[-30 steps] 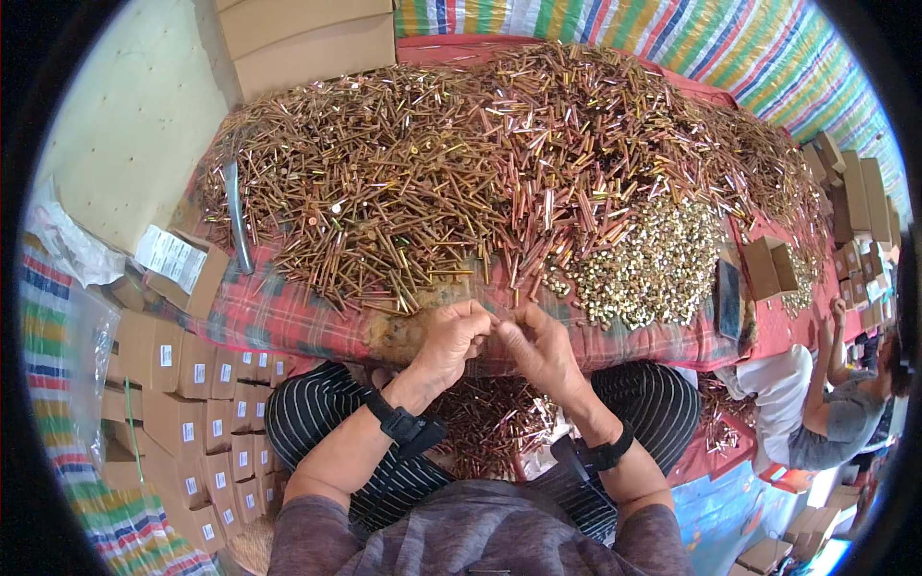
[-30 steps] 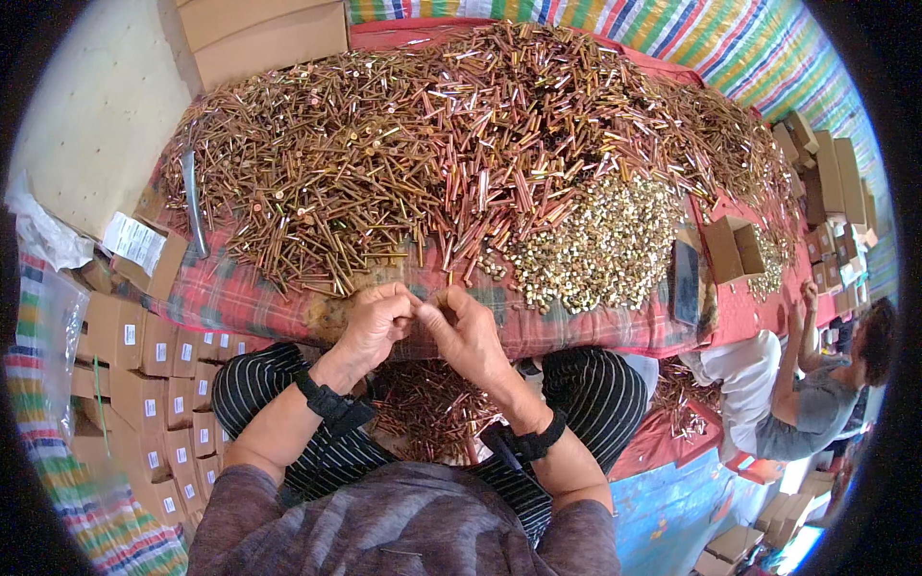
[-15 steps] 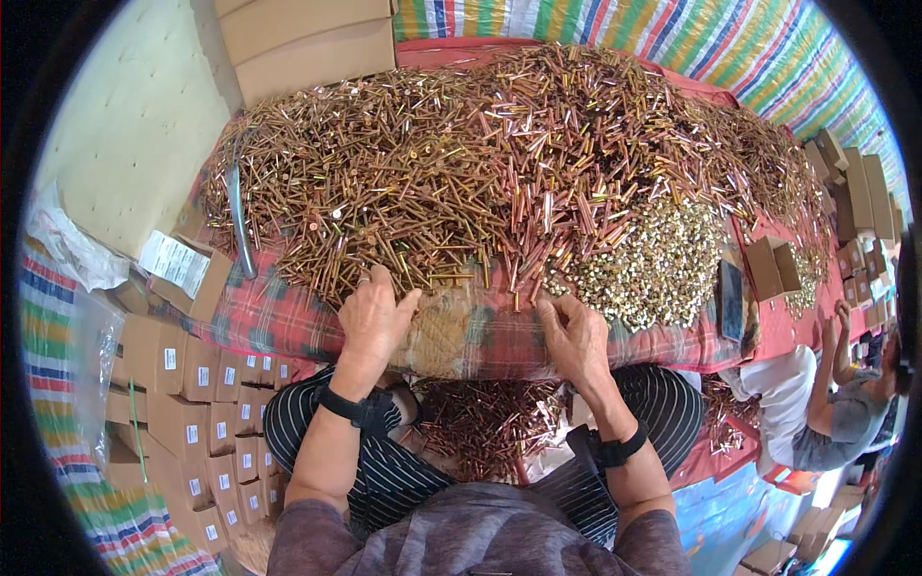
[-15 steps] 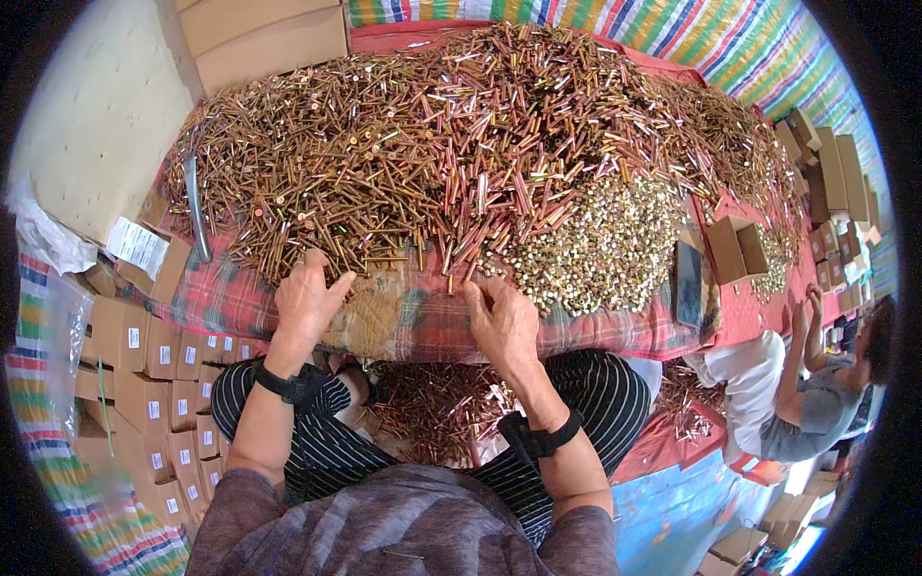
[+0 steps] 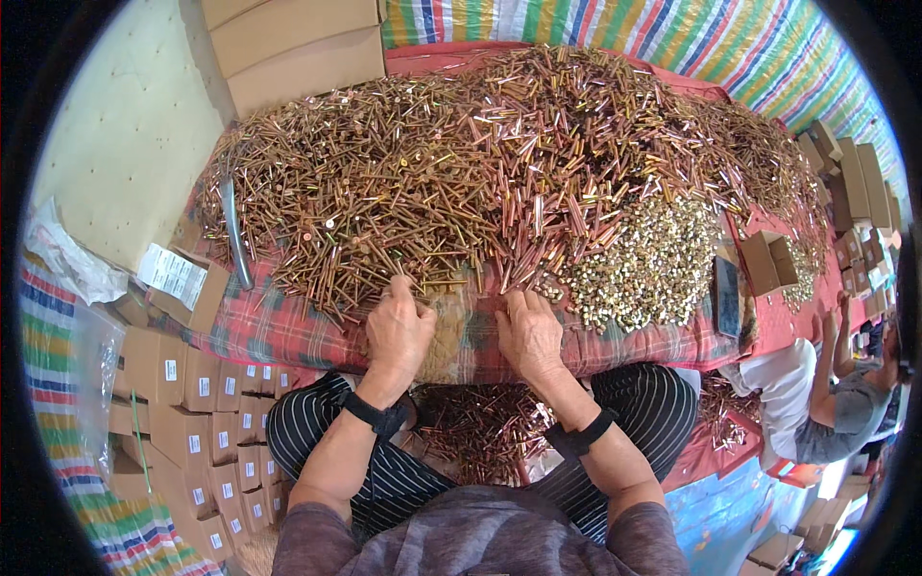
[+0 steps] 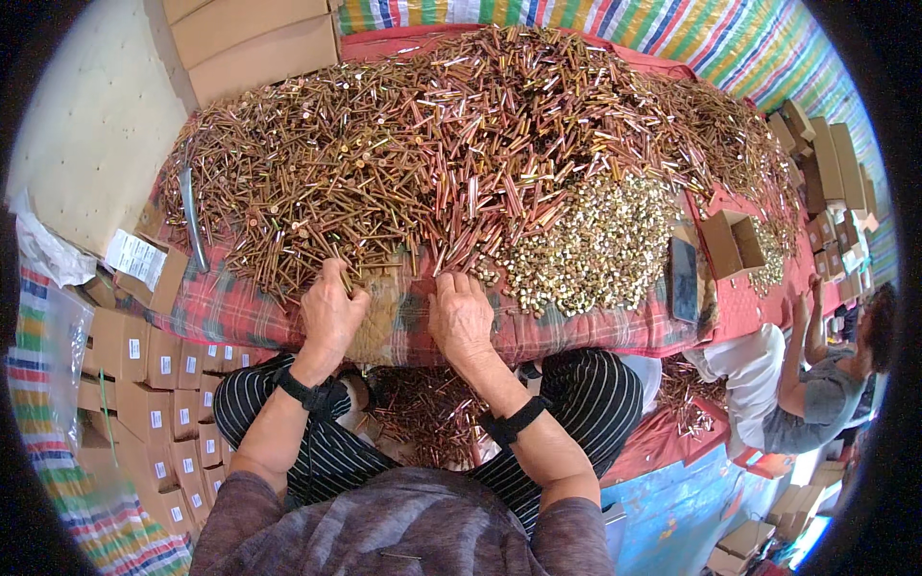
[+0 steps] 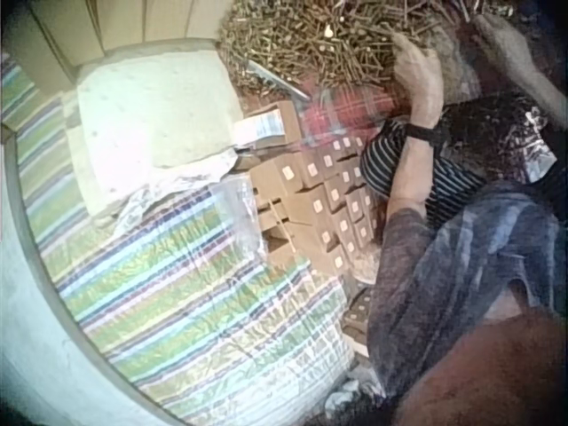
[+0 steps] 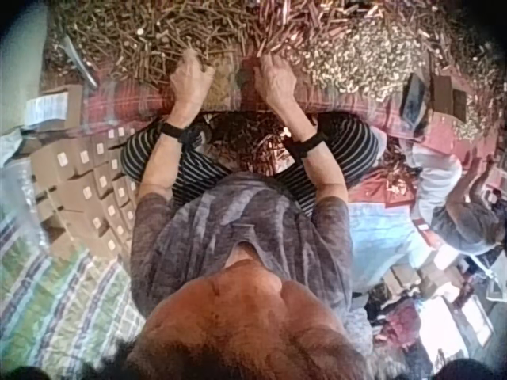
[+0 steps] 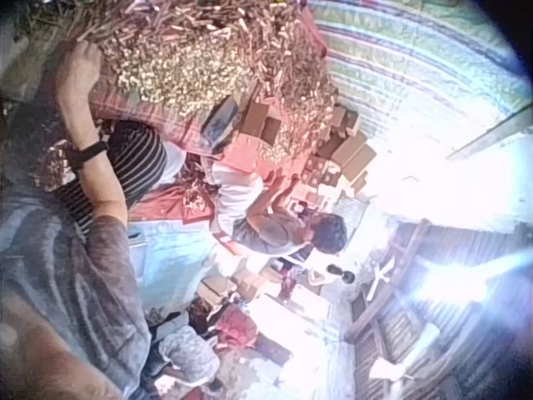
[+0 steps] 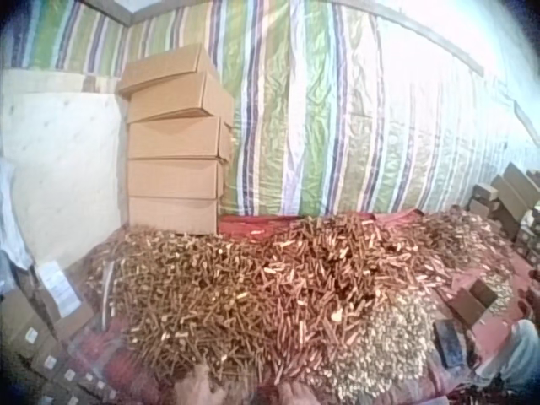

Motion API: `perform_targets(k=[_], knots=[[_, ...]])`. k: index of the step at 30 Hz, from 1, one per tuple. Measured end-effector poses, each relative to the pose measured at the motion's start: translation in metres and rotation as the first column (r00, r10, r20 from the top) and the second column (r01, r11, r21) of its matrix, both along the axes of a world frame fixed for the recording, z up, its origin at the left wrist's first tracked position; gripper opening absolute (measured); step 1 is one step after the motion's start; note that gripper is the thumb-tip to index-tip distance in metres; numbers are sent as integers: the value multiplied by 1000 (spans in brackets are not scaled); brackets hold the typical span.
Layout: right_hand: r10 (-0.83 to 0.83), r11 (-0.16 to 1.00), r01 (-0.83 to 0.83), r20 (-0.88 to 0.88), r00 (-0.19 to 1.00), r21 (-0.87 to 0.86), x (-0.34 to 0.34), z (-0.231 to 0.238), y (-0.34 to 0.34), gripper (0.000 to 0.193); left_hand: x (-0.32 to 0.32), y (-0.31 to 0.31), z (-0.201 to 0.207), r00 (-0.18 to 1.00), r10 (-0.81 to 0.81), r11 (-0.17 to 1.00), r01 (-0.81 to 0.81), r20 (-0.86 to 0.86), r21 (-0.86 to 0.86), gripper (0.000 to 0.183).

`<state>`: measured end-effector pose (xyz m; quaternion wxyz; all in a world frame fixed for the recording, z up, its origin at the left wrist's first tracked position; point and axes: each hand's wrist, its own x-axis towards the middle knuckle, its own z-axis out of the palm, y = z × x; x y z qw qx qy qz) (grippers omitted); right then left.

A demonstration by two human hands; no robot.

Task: Sorting and inspecting small metal components by hand into various piles and boxes.

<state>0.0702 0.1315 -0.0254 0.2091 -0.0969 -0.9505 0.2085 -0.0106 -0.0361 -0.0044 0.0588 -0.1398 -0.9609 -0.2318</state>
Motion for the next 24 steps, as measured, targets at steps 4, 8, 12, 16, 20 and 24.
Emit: perform_targets(k=[4, 8, 12, 16, 20, 24], knots=[[21, 1000, -20, 13, 1000, -17, 1, 5, -4, 21, 12, 13, -6, 993, -112, 992, 114, -39, 63, 36], [41, 999, -41, 22, 999, -12, 4, 5, -3, 18, 13, 27, -7, 986, -162, 982, 165, -38, 90, 28], [128, 989, -124, 45, 991, -81, 8, 12, -6, 16, 17, 30, -8, 960, -270, 934, 281, -80, 219, 16], [-16, 997, 18, 31, 999, -75, 1, 7, 5, 17, 15, 30, -11, 972, -233, 898, 213, 7, 384, 17], [-98, 993, 92, 84, 992, 66, -5, 10, 15, 18, 15, 31, -11, 973, -222, 867, 167, 63, 470, 11], [-96, 994, 91, 70, 993, 68, -4, 11, 24, 18, 9, 30, -2, 962, -239, 812, 124, 131, 570, 17]])
